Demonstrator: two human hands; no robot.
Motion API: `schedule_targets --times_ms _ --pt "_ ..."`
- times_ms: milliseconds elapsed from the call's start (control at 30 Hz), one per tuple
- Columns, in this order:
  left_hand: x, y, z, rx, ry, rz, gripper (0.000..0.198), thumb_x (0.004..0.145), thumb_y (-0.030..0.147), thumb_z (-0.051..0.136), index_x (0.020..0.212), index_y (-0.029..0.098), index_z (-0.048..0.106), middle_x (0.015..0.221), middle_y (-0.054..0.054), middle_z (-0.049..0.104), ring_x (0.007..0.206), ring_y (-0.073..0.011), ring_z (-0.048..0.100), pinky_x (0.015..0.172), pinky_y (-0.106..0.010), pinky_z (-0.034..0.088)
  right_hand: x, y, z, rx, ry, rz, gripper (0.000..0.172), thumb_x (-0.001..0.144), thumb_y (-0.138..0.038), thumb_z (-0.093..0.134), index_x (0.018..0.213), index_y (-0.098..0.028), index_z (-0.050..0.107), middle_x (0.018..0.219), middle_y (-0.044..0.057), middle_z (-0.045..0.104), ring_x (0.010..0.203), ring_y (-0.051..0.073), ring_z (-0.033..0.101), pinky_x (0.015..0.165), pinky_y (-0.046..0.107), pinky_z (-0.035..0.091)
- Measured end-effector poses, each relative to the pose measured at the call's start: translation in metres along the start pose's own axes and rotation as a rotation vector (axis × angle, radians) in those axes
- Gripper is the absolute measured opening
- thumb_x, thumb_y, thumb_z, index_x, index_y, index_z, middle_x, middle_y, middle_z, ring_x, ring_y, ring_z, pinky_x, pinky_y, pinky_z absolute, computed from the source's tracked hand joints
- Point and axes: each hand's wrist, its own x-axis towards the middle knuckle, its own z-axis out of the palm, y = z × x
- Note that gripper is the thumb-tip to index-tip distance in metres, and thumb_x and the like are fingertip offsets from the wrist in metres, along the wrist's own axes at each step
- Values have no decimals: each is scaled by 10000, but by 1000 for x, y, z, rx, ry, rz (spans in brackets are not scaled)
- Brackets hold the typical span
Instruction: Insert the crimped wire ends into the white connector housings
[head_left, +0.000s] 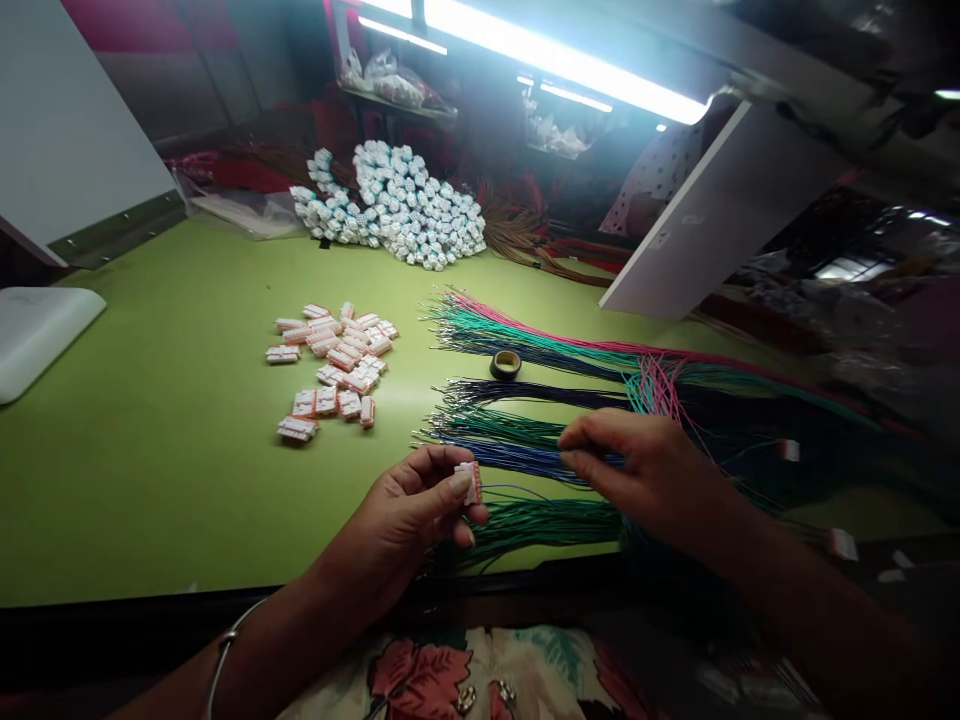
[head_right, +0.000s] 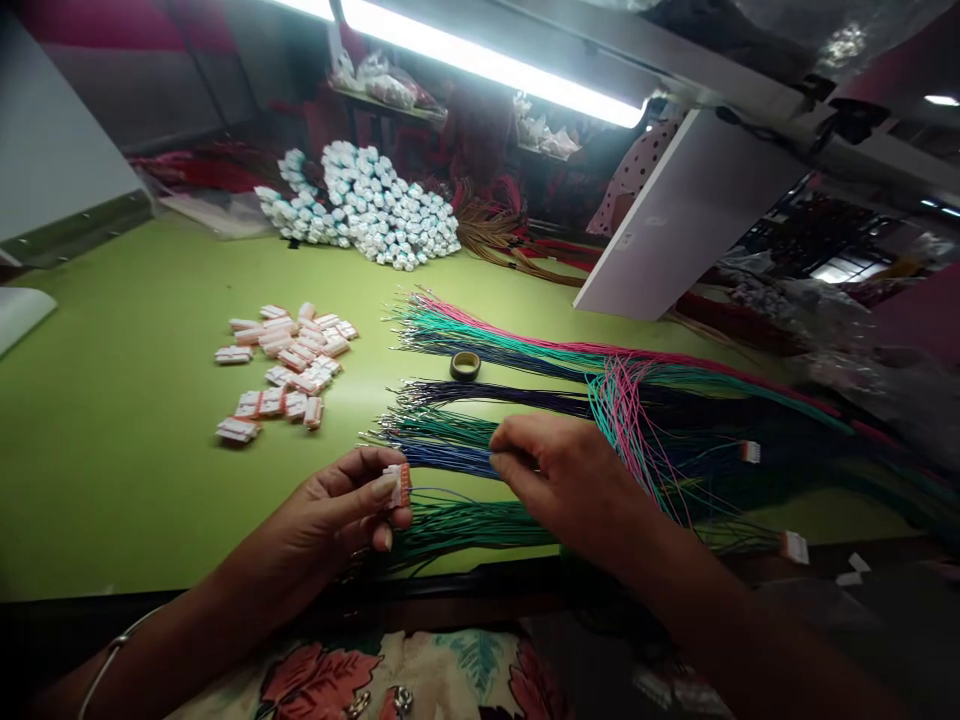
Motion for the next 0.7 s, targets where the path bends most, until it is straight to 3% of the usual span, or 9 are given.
schedule_targets --times_ms 167,333,533,700 --pt "2 -2 -4 -4 17 -35 227 811 187 729 1020 139 654 756 -17 620 662 -113 609 507 -165 499 33 14 20 -258 -68 -47 104 879 -164 600 816 -174 683 759 29 658 693 151 584 642 262 371" --pt "3 -2 -7 -11 10 -54 185 816 196 724 983 140 665 741 -11 619 644 -105 601 506 -164 501 47 21 44 -505 -137 -108 179 908 -181 556 773 -162 671 736 55 658 674 161 584 595 278 298" --pt "4 -1 -4 -21 27 -85 181 809 188 730 968 136 662 734 -6 608 634 -107 609 482 -161 498 51 26 57 -559 -127 -175 168 834 -61 522 734 -136 634 702 88 649 581 174 525 544 324 163" --pt "4 0 -4 -37 37 -103 200 788 190 751 958 141 659 726 -6 619 589 -95 598 470 -158 494 47 35 56 -510 -59 -196 172 857 -92 496 738 -129 613 717 89 639 630 184 539 567 326 203"
